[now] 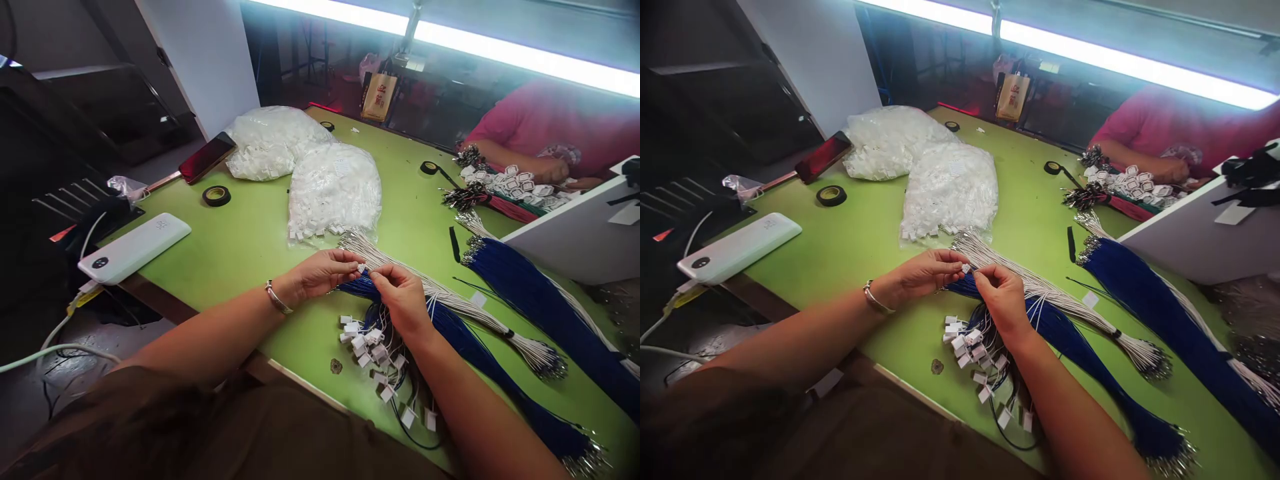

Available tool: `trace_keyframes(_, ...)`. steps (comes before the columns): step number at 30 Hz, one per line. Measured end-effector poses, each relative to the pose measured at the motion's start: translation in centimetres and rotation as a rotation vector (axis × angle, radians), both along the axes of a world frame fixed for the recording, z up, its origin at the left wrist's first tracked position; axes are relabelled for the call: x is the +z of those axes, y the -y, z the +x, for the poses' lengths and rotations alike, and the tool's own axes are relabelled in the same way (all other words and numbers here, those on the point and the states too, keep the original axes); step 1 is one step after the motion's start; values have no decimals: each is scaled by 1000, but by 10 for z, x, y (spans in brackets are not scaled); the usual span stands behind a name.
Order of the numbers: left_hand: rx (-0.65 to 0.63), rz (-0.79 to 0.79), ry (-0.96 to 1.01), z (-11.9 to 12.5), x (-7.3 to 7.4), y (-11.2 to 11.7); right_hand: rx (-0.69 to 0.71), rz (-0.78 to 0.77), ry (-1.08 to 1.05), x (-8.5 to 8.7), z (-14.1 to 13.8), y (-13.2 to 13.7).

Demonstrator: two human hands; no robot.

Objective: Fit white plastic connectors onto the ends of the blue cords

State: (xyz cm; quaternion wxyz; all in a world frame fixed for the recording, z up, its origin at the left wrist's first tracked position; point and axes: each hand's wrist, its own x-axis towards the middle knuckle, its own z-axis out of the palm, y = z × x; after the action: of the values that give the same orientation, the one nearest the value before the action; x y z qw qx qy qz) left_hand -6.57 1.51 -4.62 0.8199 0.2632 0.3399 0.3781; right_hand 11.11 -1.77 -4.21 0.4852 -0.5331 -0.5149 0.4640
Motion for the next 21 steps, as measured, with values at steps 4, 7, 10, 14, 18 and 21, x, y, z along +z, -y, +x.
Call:
trace_keyframes(4,-31,40,-20,0,-4,0,-8,235,298,-2,-1,4)
trace_keyframes(7,-58,69,-26,-1,-4,1,4,321,402,-4,0,6)
trace_keyframes(10,-54,126,-75,1,-1,2,6,393,529,-6,2,5)
trace_keyframes(14,-32,333,-308,5,6,6,24,484,693,-9,2,3)
trace_keyframes(18,73,362,-412,6,11,7,42,385,574,-10,3,3)
trace_keyframes(21,90,336,-418,5,13,6,84,319,535,-11,5,4)
